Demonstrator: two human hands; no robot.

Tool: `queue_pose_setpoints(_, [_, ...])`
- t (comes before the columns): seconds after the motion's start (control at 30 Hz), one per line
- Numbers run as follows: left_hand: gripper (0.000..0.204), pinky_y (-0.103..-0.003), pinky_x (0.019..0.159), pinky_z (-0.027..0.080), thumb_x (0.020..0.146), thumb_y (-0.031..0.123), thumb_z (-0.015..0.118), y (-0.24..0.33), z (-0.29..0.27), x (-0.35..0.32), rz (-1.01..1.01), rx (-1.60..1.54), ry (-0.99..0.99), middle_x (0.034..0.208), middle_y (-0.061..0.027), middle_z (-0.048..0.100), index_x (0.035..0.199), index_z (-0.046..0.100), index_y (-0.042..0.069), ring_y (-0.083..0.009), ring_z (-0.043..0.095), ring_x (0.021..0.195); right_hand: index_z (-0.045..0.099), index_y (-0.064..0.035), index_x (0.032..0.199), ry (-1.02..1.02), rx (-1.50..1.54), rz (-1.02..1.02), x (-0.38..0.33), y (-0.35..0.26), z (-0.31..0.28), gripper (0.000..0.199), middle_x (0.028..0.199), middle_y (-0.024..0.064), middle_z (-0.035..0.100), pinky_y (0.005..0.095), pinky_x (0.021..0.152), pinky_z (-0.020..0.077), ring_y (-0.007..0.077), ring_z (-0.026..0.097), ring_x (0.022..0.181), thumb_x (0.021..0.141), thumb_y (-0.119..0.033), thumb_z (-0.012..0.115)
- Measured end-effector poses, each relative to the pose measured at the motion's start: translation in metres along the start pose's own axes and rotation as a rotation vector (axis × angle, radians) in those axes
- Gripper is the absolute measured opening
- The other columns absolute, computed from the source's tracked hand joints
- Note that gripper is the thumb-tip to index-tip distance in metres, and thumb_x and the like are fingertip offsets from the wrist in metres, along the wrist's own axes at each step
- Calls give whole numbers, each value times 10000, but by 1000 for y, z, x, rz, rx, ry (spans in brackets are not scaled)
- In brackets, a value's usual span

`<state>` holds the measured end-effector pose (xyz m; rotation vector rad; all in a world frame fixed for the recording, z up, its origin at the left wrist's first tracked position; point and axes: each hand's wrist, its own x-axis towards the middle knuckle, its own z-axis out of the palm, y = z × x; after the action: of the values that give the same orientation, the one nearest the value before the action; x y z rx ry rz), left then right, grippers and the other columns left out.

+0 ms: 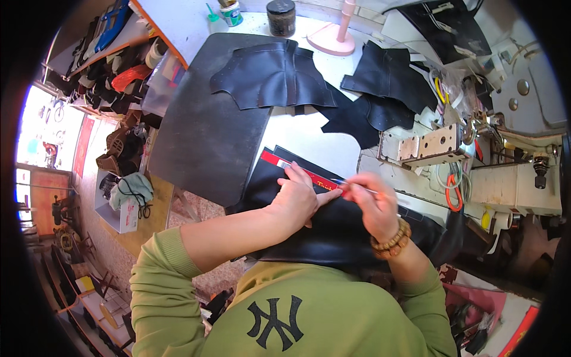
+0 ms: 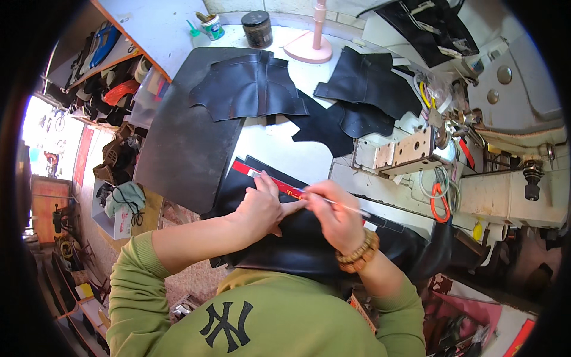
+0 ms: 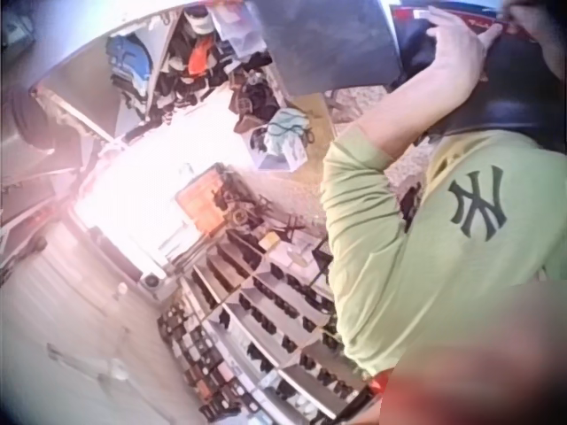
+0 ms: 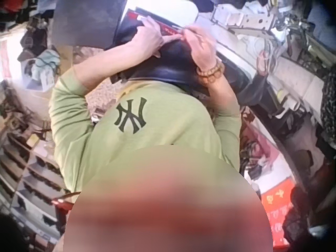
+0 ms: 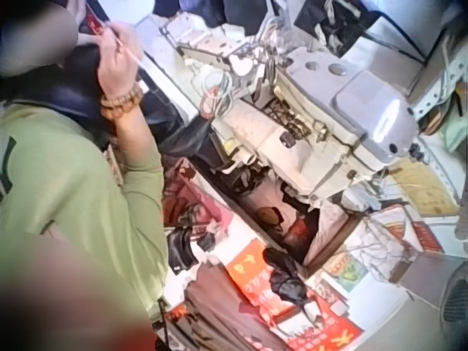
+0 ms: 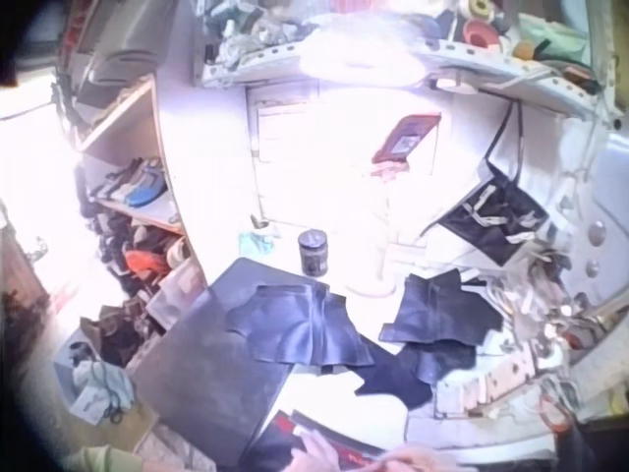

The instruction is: The person measures and marks a large black leather sheet on a worktable using a red ruler and a white marking pen. They repeatedly reposition the ruler and draw straight lines across the leather surface.

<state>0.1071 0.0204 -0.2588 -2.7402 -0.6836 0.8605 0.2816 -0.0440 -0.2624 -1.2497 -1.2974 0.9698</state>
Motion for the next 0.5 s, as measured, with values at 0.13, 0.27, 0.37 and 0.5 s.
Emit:
queue_pose_setpoints(0.13, [946, -495, 804, 572, 776, 715, 646, 1, 8, 2, 62, -34, 18, 1268, -316, 580, 1551, 277, 318, -527, 595, 1113, 630, 24, 995, -251, 128, 107, 58, 4, 50, 122, 844, 73, 662, 237, 654, 503, 102, 609, 704, 966, -77, 569])
queue_pose_setpoints(0.27, [945, -483, 750, 580, 737, 719, 680, 9, 15, 5, 67, -52, -57, 1171, -179, 669, 1498, 403, 232, -443, 648, 1033, 616, 15, 1000, -466, 107, 272, 102, 18, 83, 128, 888, 63, 666, 230, 706, 509, 94, 605, 747, 977, -98, 561])
queue_pose_setpoints(0.37, [942, -485, 711, 586, 724, 719, 687, 13, 22, 1, 39, -96, 97, 1072, -101, 706, 1461, 457, 180, -388, 674, 972, 614, 7, 991, -498, 117, 312, 109, 29, 97, 125, 896, 66, 657, 246, 709, 511, 102, 593, 747, 977, -105, 560])
queue_pose_setpoints(0.5, [808, -507, 728, 595, 751, 686, 684, 15, 28, 4, 50, -165, 92, 1010, -54, 721, 1359, 586, 162, -284, 700, 895, 607, -4, 1005, -476, 89, 331, 108, 38, 103, 137, 859, 55, 637, 283, 676, 493, 130, 569, 736, 962, -133, 591])
